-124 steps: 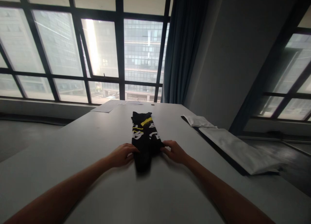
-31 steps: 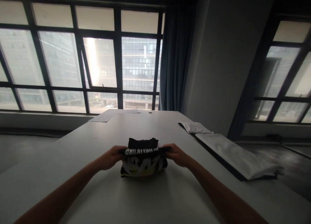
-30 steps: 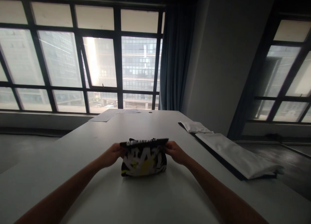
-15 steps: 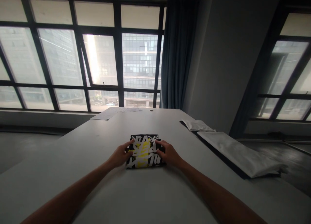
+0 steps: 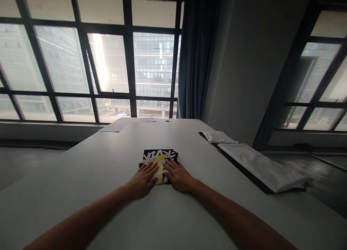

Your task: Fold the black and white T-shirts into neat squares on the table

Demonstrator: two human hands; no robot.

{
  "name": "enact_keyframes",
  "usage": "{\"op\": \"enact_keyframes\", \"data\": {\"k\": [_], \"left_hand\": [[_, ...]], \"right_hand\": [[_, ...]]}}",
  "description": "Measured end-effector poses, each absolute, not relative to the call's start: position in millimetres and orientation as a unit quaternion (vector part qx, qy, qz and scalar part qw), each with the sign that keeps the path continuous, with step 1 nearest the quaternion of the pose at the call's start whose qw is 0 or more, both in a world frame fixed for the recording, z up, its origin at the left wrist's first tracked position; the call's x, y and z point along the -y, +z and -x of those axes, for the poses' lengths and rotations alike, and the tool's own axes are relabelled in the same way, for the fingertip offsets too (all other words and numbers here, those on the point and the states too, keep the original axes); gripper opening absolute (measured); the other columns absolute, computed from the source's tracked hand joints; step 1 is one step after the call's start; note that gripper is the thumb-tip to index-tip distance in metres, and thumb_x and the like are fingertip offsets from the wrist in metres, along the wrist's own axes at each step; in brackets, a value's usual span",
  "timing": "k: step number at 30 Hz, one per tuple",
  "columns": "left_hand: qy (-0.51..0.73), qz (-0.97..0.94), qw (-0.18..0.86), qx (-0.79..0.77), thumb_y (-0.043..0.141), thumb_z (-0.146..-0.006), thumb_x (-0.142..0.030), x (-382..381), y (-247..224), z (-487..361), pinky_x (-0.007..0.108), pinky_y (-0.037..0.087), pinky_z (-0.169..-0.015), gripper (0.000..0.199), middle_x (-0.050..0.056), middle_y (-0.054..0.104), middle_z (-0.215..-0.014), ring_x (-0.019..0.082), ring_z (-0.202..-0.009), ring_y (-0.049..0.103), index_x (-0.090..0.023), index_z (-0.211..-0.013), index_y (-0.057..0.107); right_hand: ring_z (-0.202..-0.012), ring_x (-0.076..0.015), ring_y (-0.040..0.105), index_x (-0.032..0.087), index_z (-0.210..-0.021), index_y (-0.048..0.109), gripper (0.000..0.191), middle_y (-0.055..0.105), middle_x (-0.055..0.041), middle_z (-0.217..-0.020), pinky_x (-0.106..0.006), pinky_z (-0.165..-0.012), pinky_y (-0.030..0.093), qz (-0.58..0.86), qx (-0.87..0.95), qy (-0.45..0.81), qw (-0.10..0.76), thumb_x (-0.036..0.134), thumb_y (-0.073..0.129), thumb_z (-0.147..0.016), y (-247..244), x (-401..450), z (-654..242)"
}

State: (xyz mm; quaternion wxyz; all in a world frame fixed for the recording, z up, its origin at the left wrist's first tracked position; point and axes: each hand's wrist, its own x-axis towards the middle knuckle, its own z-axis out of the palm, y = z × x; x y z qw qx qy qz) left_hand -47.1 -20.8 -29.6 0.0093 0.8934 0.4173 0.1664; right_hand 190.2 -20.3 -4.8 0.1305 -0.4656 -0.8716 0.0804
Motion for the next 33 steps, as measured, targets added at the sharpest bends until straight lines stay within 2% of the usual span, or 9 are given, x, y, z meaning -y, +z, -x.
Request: {"op": "enact_keyframes", "data": {"k": [4, 8, 12, 14, 19, 24, 26, 30, 33], "left_hand": [[0.121, -0.875, 0.054, -0.465, 0.022, -0.100, -0.061, 17.3, -32.3, 48.7, 0.046, 0.019, -0.122, 0.070, 0.008, 0.030, -0.160, 0.025, -0.150, 0.021, -0.019, -0.154, 0.035], [0.094, -0.833, 0.085, -0.538, 0.014, -0.100, -0.061, 13.5, -25.0, 55.4, 0.054, 0.013, -0.121, 0.070, 0.007, 0.022, -0.162, 0.024, -0.151, 0.017, -0.021, -0.156, 0.028], [0.079, -0.809, 0.089, -0.576, 0.019, -0.096, -0.067, 11.5, -22.9, 57.3, 0.056, 0.009, -0.120, 0.078, 0.007, 0.009, -0.164, 0.027, -0.152, 0.007, -0.020, -0.158, 0.022], [0.077, -0.803, 0.087, -0.585, 0.020, -0.094, -0.070, 10.7, -23.7, 58.0, 0.056, 0.011, -0.120, 0.082, 0.009, 0.009, -0.164, 0.029, -0.152, 0.007, -0.018, -0.158, 0.021], [0.085, -0.820, 0.075, -0.560, 0.020, -0.095, -0.069, 6.5, -24.4, 62.1, 0.055, 0.012, -0.120, 0.080, 0.011, 0.019, -0.162, 0.028, -0.151, 0.017, -0.018, -0.157, 0.027], [0.076, -0.829, 0.090, -0.547, 0.024, -0.096, -0.066, 1.8, -19.0, 67.4, 0.054, 0.014, -0.120, 0.077, 0.012, 0.017, -0.162, 0.028, -0.151, 0.016, -0.018, -0.157, 0.026], [0.092, -0.828, 0.063, -0.550, 0.025, -0.097, -0.063, 2.5, -16.7, 68.8, 0.055, 0.013, -0.121, 0.074, 0.011, 0.017, -0.163, 0.028, -0.151, 0.014, -0.018, -0.156, 0.029], [0.169, -0.848, -0.021, -0.501, 0.023, -0.102, -0.048, 9.5, -18.0, 65.2, 0.054, 0.015, -0.122, 0.060, 0.009, 0.019, -0.163, 0.027, -0.151, 0.013, -0.018, -0.153, 0.035], [0.191, -0.892, -0.021, -0.409, 0.025, -0.104, -0.046, 15.1, -24.9, 57.5, 0.051, 0.020, -0.122, 0.058, 0.008, 0.023, -0.162, 0.026, -0.151, 0.017, -0.020, -0.155, 0.031]], "right_hand": [[-0.152, -0.0263, 0.012, 0.022, -0.156, 0.029, 0.064, 0.020, -0.0049, -0.164, -0.054, -0.121, 0.008, 0.477, 0.864, 0.137, 0.083, 0.054, 0.024, -0.101, -6.7, 19.4, -192.7], [-0.152, -0.0259, 0.008, 0.021, -0.157, 0.024, 0.074, 0.015, -0.0052, -0.164, -0.053, -0.121, 0.002, 0.514, 0.842, 0.142, 0.080, 0.065, 0.023, -0.097, -4.4, 16.6, -197.5], [-0.153, -0.0262, 0.004, 0.019, -0.158, 0.020, 0.086, 0.012, -0.0046, -0.165, -0.051, -0.121, 0.000, 0.543, 0.823, 0.154, 0.066, 0.074, 0.023, -0.092, -4.1, 14.3, -202.0], [-0.153, -0.0258, 0.003, 0.019, -0.158, 0.019, 0.087, 0.010, -0.0040, -0.165, -0.050, -0.121, 0.000, 0.544, 0.821, 0.159, 0.065, 0.075, 0.022, -0.092, -5.1, 14.1, -203.7], [-0.152, -0.0266, 0.005, 0.020, -0.159, 0.018, 0.085, 0.010, -0.0053, -0.165, -0.051, -0.121, 0.003, 0.534, 0.826, 0.173, 0.055, 0.073, 0.020, -0.093, -3.8, 10.2, -205.9], [-0.150, -0.0244, 0.019, 0.016, -0.155, 0.032, 0.076, 0.021, -0.0103, -0.163, -0.045, -0.121, 0.014, 0.581, 0.801, 0.116, 0.088, 0.065, 0.021, -0.097, 7.5, -13.3, -201.1], [-0.151, -0.0232, 0.015, 0.014, -0.156, 0.027, 0.075, 0.017, -0.0106, -0.164, -0.042, -0.121, 0.013, 0.594, 0.794, 0.083, 0.101, 0.061, 0.024, -0.098, 10.6, -25.4, -197.6], [-0.152, -0.0246, 0.010, 0.016, -0.156, 0.027, 0.069, 0.016, -0.0091, -0.164, -0.050, -0.121, 0.005, 0.593, 0.798, 0.102, 0.030, 0.056, 0.023, -0.100, 12.7, -44.3, -184.2], [-0.152, -0.0241, 0.011, 0.016, -0.155, 0.031, 0.066, 0.020, -0.0108, -0.163, -0.050, -0.121, 0.005, 0.586, 0.803, 0.062, 0.089, 0.052, 0.020, -0.101, 11.6, -54.4, -165.5]]}}
